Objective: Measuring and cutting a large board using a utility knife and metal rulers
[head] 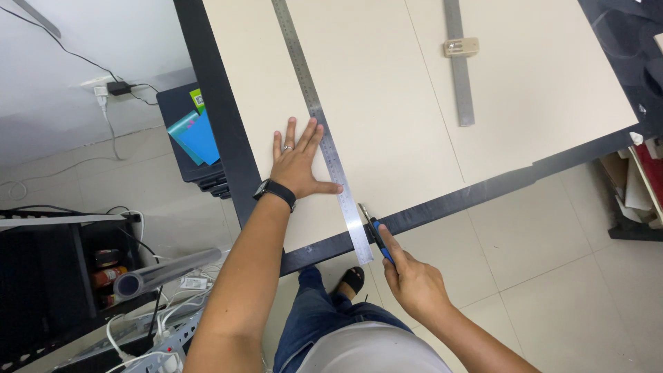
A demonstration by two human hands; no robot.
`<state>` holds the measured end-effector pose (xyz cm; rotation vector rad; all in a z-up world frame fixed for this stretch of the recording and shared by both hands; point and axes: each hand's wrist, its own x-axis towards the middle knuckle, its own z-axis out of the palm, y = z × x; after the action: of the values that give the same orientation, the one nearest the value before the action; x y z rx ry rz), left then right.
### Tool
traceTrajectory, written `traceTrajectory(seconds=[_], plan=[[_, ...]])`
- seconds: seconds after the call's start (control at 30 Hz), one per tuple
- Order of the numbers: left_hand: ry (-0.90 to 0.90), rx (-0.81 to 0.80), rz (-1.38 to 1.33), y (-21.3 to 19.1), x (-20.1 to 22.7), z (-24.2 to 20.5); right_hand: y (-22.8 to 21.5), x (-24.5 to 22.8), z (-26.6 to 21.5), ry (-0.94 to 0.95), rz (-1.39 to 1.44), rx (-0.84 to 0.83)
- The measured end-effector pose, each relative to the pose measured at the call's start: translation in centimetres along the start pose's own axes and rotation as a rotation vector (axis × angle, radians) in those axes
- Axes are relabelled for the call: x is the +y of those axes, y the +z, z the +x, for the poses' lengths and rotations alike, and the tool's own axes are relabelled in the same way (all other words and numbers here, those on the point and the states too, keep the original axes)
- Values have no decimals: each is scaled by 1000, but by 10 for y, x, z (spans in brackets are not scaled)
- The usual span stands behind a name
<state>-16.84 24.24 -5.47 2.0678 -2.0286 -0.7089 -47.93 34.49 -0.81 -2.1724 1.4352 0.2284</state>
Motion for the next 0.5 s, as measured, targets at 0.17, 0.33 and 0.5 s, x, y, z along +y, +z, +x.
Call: traceTrajectory(seconds=[0.17,0.33,0.5], plan=[[3,1,6,0,0,0,12,8,2,2,-46,1],[-6,-6,9,0,2,-2,18,9,4,-19,-150,-18],[-12,25,11,4,1,1,5,0,8,-54,-244,-75]])
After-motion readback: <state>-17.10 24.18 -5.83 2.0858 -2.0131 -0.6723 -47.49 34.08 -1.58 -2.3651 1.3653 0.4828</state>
